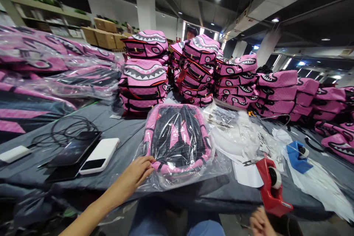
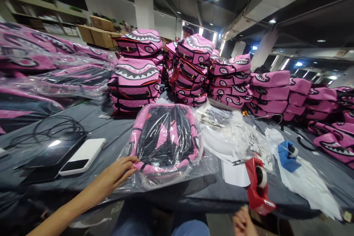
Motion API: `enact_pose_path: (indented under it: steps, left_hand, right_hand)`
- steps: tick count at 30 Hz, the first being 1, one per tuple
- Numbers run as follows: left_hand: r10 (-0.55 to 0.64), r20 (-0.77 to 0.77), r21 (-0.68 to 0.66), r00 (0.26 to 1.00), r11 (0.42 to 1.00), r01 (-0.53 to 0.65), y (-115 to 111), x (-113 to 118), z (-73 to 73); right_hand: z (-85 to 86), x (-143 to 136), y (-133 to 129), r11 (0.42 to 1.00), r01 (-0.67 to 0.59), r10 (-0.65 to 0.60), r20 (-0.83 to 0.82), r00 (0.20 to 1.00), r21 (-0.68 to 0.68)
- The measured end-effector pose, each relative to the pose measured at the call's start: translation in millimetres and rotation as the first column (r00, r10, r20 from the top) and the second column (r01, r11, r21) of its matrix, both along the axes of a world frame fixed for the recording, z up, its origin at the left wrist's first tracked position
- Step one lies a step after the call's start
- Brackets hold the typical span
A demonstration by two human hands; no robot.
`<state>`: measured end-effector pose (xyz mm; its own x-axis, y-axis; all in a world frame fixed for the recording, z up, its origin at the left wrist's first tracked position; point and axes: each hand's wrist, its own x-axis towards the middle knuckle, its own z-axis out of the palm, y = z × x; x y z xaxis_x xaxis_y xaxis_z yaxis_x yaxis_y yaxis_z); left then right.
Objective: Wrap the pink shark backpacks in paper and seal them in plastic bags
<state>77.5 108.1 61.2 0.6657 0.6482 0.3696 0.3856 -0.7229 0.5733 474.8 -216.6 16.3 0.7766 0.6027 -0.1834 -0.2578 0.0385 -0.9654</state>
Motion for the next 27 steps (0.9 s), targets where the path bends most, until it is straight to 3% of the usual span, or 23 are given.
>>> enact_pose_path:
  steps: [2, 4, 5, 6, 8, 9, 10, 11, 12, 13, 15, 17, 20, 22, 24, 27]
  left_hand:
    - [-0.007, 0.0, 0.016, 1.0, 1.0, 0.007, -0.5, 0.7, 0.1]
    - [-0.012, -0.004, 0.027, 1.0, 1.0, 0.012, -1.4, 1.3, 1.4]
    - [-0.013, -0.005, 0.031, 1.0, 0.999, 0.013, -1.9, 1.6, 2.1]
    - [-0.013, -0.006, 0.034, 1.0, 0.999, 0.013, -2.2, 1.8, 2.6]
    - [-0.007, -0.004, 0.039, 1.0, 0.999, 0.007, -2.6, 2.2, 1.7]
    - [-0.003, -0.006, 0.04, 1.0, 0.999, 0.004, -2.5, 2.4, 0.2]
    - [0.002, -0.009, 0.039, 1.0, 0.999, -0.001, -2.3, 2.6, -2.0]
    - [0.009, -0.011, 0.039, 1.0, 0.999, -0.009, -1.8, 2.9, -4.6]
    - [0.017, -0.011, 0.037, 1.0, 0.999, -0.017, -1.1, 3.2, -7.2]
    - [0.024, -0.005, 0.032, 1.0, 0.999, -0.024, -0.4, 3.4, -9.5]
    - [0.028, 0.018, 0.018, 0.999, 0.999, -0.028, 1.2, 3.5, -11.6]
    - [0.018, 0.029, -0.001, 0.999, 1.0, -0.018, 2.4, 2.8, -10.0]
    - [0.0, 0.014, -0.021, 1.0, 1.0, 0.0, 3.2, 1.2, -5.0]
    - [-0.002, 0.014, -0.025, 1.0, 1.0, 0.002, 3.1, 0.7, -3.9]
    - [-0.002, 0.023, -0.029, 1.0, 1.0, 0.003, 1.8, 1.2, -4.5]
    - [0.017, 0.032, -0.068, 0.999, 0.998, -0.015, -2.3, 2.9, -2.2]
  right_hand:
    - [18.2, -44.6, 54.5, 0.943, -0.332, 0.333, -0.042, 0.942, 0.039]
    - [52.9, -86.0, 109.7, 0.791, -0.612, 0.607, 0.098, 0.789, 0.029]
    - [72.9, -103.7, 136.7, 0.675, -0.736, 0.719, 0.261, 0.645, -0.041]
    - [92.2, -119.0, 163.0, 0.559, -0.811, 0.777, 0.449, 0.441, -0.172]
    - [123.0, -143.8, 213.1, 0.34, -0.813, 0.751, 0.657, -0.068, -0.473]
    - [132.6, -153.8, 236.1, 0.276, -0.729, 0.688, 0.658, -0.306, -0.627]
    - [138.3, -162.3, 257.2, 0.281, -0.593, 0.628, 0.612, -0.481, -0.755]
    - [140.7, -169.0, 275.8, 0.303, -0.453, 0.597, 0.537, -0.595, -0.838]
    - [140.8, -173.8, 291.7, 0.326, -0.325, 0.593, 0.459, -0.661, -0.888]
    - [140.0, -176.3, 304.6, 0.352, -0.222, 0.614, 0.403, -0.679, -0.909]
    - [139.2, -173.8, 321.2, 0.369, -0.112, 0.696, 0.355, -0.625, -0.922]
    - [142.1, -164.5, 325.3, 0.386, -0.083, 0.787, 0.375, -0.49, -0.919]
    - [145.1, -154.2, 309.9, 0.454, -0.088, 0.832, 0.457, -0.314, -0.887]
    - [138.3, -159.6, 291.8, 0.514, -0.186, 0.78, 0.547, -0.304, -0.837]
    - [124.1, -175.1, 277.6, 0.527, -0.288, 0.729, 0.6, -0.329, -0.799]
    - [101.8, -201.2, 276.4, 0.515, -0.259, 0.743, 0.576, -0.339, -0.817]
